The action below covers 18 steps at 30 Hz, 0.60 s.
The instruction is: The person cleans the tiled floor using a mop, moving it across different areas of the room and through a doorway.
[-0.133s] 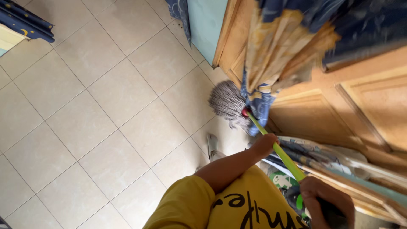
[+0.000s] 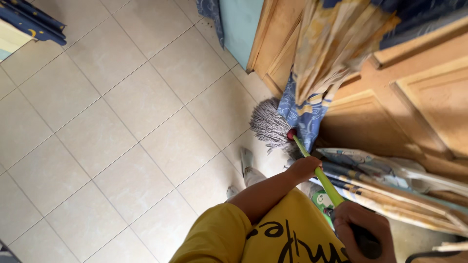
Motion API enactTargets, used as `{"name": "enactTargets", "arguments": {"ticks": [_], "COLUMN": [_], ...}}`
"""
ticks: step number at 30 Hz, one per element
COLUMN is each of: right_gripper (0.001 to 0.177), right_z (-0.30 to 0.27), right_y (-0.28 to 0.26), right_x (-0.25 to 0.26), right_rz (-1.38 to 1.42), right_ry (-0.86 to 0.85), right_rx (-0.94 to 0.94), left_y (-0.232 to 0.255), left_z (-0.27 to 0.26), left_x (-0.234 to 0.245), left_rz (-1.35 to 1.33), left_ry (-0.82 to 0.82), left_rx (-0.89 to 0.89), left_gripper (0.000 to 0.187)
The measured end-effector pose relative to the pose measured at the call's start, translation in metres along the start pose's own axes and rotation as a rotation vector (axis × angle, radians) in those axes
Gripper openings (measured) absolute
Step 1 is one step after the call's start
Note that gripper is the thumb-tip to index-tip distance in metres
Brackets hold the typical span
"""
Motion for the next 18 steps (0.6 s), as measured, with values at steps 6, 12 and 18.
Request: {"name": "enactTargets", "arguments": {"ticks": [6,12,18], "right_gripper": [0.011,0.017,0.021], "right_z": [-0.059,-0.110,-0.132], "right_y": [-0.040,-0.057,-0.076], "right_x": [-0.023,-0.038,-0.079], "right_rz": [0.048,0.281,0.339], "right_ry": [-0.141,-0.290,-0.586], "right_rx": [0.239,0.341,0.313], "left_y": [0.016,0.020,0.016], "left_z": [-0.077,-0.180,-0.296], "left_x": [0.029,0.084,0.142], "left_rz": [0.086,0.109,0.208], "left_ry": [0.018,0.201,0.248], "left_rx": [-0.005,0.105,0.416], "left_gripper": [0.014,0.018,0.010]}}
Point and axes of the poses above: each hand's wrist, its own z-axis towards the middle knuckle, its own x-axis out of the back of the hand, y = z × x, the point moved 9 cm from there along z, towards the middle knuckle, and after that the axes turned 6 degrees about y, right-handed, at the moved point
